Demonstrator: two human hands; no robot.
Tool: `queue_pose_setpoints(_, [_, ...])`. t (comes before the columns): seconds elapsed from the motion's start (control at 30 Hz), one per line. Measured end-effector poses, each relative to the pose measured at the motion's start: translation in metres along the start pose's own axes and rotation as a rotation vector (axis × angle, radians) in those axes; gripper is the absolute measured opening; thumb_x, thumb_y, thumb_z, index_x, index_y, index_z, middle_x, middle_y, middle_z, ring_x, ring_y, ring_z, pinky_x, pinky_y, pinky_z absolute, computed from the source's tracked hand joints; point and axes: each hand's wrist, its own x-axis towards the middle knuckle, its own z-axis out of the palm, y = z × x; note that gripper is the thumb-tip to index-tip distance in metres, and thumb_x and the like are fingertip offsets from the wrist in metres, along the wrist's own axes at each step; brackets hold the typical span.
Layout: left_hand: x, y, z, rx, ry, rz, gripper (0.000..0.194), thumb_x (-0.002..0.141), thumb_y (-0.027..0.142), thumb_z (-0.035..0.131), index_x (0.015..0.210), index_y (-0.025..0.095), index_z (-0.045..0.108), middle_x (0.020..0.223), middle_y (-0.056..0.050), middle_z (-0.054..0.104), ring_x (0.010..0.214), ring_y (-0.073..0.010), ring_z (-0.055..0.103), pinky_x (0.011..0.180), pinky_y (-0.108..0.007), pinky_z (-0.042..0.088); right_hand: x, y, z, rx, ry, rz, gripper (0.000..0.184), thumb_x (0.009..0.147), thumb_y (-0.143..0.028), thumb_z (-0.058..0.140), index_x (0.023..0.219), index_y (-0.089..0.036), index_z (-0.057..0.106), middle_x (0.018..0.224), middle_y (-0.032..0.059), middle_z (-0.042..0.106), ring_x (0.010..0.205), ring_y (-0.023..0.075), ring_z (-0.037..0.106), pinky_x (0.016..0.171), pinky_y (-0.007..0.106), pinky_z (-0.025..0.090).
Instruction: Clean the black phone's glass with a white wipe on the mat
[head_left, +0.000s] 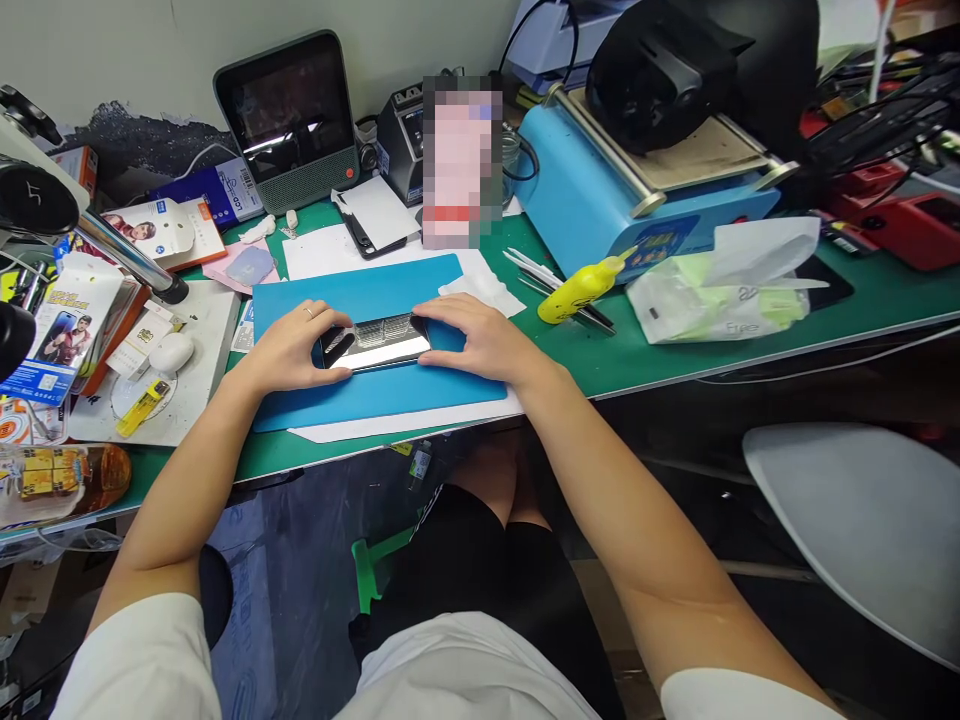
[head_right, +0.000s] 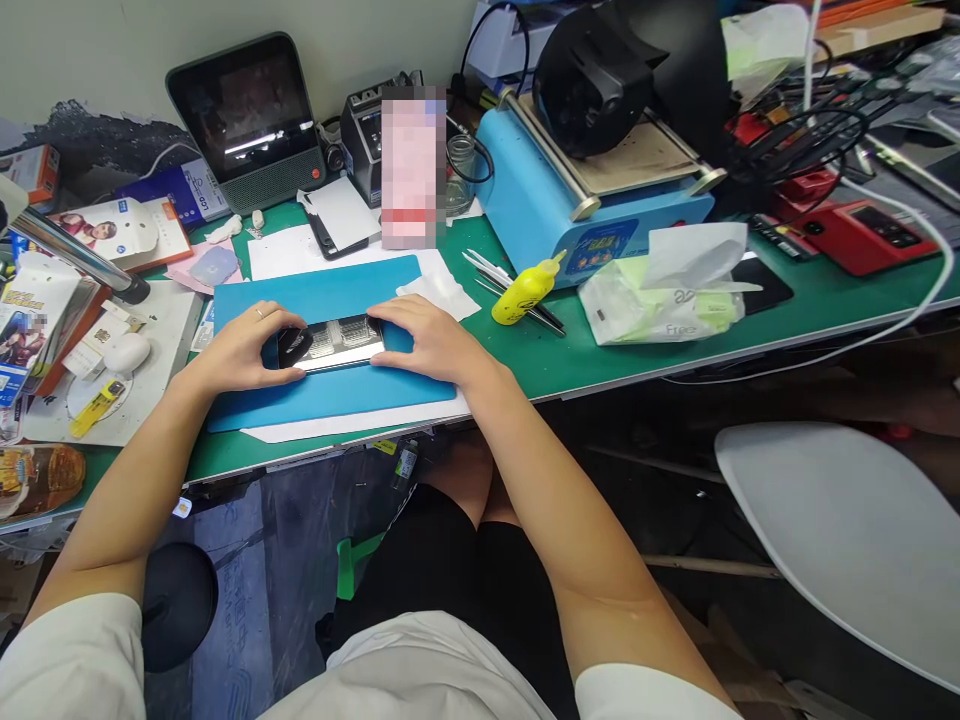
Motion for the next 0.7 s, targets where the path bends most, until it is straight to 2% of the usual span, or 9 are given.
queue_pose_setpoints(0.7, [0.0014, 0.0010, 0.0014, 0.008, 0.014, 0.027, 0.058, 0.088, 0.059, 0.071, 0.133, 0.022, 0.063, 0.125, -0.012, 0.067, 0.112, -0.0316, 0.061, 0.096, -0.044, 0.051, -0.0012, -0.0013, -0.0008, -0.010, 0.010, 0.025, 0.070, 0.091, -0.074, 0.069, 0.145, -0.028, 0.069, 0.147, 0.0103, 0.072, 0.141, 0.0385, 0.062, 0.125, 0.066, 0.045])
